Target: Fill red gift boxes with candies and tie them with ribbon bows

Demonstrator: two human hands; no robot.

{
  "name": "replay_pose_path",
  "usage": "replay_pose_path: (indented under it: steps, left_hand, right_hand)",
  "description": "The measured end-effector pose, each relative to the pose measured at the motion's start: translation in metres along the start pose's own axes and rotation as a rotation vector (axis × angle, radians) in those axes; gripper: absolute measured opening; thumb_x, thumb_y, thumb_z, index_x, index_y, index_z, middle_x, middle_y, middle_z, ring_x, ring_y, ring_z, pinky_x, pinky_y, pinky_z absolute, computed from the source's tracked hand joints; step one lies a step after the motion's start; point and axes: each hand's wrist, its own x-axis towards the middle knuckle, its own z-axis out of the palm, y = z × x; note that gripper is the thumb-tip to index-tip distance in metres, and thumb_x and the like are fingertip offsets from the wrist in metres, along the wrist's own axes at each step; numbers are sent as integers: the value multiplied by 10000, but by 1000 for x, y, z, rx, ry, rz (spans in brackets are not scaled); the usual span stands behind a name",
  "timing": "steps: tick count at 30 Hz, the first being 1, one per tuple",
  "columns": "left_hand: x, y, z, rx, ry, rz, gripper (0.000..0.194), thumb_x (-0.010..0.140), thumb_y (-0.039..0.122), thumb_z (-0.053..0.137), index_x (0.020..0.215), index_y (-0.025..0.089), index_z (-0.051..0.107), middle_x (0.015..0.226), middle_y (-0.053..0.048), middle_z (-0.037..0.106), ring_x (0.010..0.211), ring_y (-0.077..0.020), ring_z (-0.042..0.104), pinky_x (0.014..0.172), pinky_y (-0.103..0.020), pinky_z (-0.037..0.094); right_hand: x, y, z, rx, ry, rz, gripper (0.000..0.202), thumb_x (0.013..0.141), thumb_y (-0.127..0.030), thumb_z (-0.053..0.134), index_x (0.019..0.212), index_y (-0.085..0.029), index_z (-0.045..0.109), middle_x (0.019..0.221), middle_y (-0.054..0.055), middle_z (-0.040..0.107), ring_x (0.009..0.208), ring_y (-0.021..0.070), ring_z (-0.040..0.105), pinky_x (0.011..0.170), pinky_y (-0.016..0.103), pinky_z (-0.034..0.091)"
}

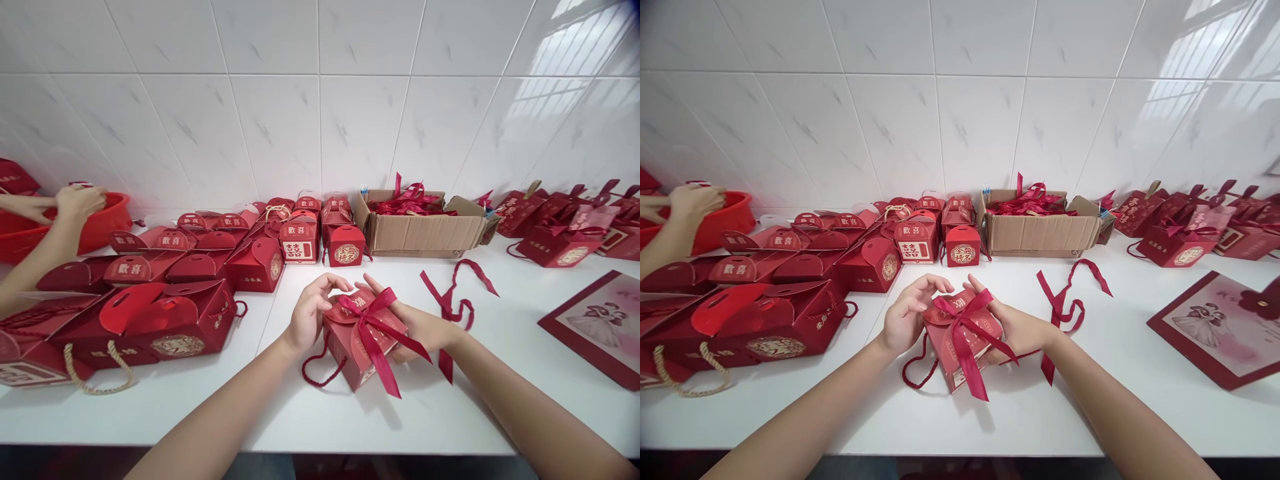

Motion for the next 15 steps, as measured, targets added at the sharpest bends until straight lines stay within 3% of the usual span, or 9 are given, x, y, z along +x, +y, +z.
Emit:
replay_pose_path:
  steps: [3,5,7,9,12,15]
  left_hand:
    - [-1,-1,0,70,-25,-12,310,559,180,487,837,153,620,907,-65,602,903,-226,546,831,-330,417]
    - [-1,-3,0,91,-2,-14,298,599,205,489,866,158,614,935,-69,600,927,-228,542,831,-328,419]
    - [1,-6,-1,99,76,3,275,651,226,487,896,169,598,960,-65,592,970,-225,532,841,-322,418]
    - [3,-10,-3,119,212,2,240,706,250,492,925,191,574,989,-52,582,1007,-215,525,841,-315,418]
    - [7,-15,-7,199,394,-58,192,778,320,493,934,221,547,1014,-32,572,1002,-196,531,811,-306,426]
    - [9,-16,-9,265,446,-80,169,804,356,485,904,228,532,1016,-23,562,973,-183,531,810,-310,422]
  right_hand:
    - [2,-2,3,24,9,-9,1214,672,-228,764,1492,-292,-129,1142,81,625,771,174,670,730,342,553]
    - [2,-2,3,-1,66,2,1217,632,-254,797,1504,-285,-50,1214,104,592,911,219,668,799,373,546]
    - [1,0,-2,-19,162,-15,1184,585,-277,830,1504,-264,84,1309,130,532,1101,277,604,890,400,518]
    - [-3,2,-12,10,292,-40,1065,588,-312,829,1466,-247,230,1341,144,509,1157,305,569,888,403,525]
    - [-12,5,-36,77,645,-65,841,642,-359,787,1366,-270,368,1282,131,550,1053,296,626,740,387,575]
    - [-24,8,-66,1,1172,-203,785,625,-384,788,1288,-264,386,1261,108,540,1094,294,598,804,423,552]
